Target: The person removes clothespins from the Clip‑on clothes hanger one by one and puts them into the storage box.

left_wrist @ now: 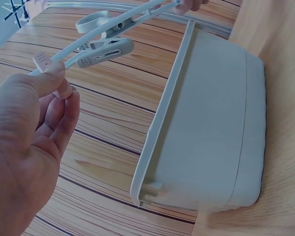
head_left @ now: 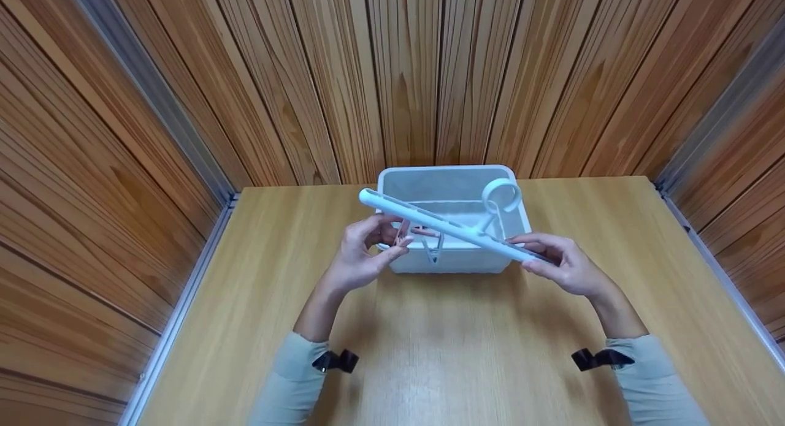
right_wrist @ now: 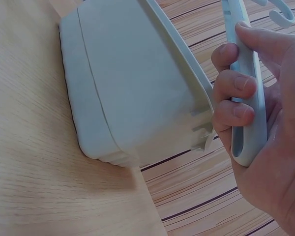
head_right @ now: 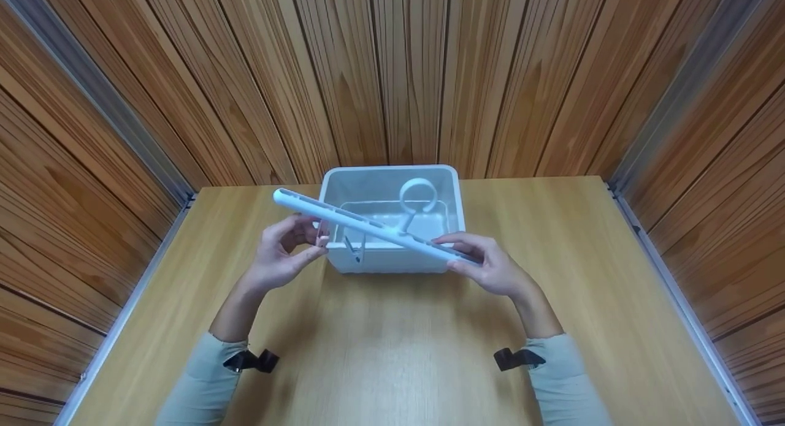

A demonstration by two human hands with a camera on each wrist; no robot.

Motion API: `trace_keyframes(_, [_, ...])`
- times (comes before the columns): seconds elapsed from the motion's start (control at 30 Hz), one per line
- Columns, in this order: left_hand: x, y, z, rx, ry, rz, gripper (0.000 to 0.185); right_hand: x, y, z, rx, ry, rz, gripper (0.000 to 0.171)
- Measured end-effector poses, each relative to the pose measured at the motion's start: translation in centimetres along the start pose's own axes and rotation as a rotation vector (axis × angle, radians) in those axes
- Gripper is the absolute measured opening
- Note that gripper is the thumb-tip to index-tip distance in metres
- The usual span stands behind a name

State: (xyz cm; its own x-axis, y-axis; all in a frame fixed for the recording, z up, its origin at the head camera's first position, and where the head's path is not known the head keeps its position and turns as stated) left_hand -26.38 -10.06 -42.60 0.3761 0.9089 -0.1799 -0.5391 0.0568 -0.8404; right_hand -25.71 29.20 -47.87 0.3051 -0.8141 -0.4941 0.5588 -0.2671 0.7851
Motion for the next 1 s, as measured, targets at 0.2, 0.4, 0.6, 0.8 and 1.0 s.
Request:
trace_keyframes(0.2, [0.1, -0.3, -0.1, 0.007, 0.031, 0.023, 0.054, -0.2, 0.0, -0.2, -0.011, -0.012, 0.022, 0.042])
trace_keyframes(0.4, [0.6, 0.0, -0.3, 0.042, 0.091, 0.074, 0.062, -1.1, 0.3, -0.4, -0.004, -0.078, 0.036, 0.045])
trace_keyframes(0.6, [0.5, 0.5, -0.4, -0.030, 0.064, 0.022, 0.051, -1.5, 0.3, -0.7, -0.016, -0.065, 0.056, 0.048])
trace_keyframes(0.8, [0.4, 0.7, -0.1, -0.069, 0.061, 0.029, 0.050, -1.8, 0.0, -1.1, -0.007, -0.072, 0.064, 0.049])
trace_keyframes(1.0, [0.2, 1.3, 0.2, -0.107, 0.050, 0.041, 0.049, -2.1, 0.0, -1.6, -0.001, -0.087, 0.036, 0.048])
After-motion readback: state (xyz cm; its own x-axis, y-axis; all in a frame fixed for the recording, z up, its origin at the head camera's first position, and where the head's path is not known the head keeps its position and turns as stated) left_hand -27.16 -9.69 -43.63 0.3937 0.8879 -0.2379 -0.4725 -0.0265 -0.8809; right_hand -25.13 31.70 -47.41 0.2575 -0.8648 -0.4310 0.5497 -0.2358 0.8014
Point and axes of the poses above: each hand's wrist, its own z-axis towards the middle knuckle, its own x-axis out of the palm, y = z × x, the point moved 3 cm from there along z, towards the middle knuckle, and after that the axes turned 10 degrees about -z, right-handed, at the moved point
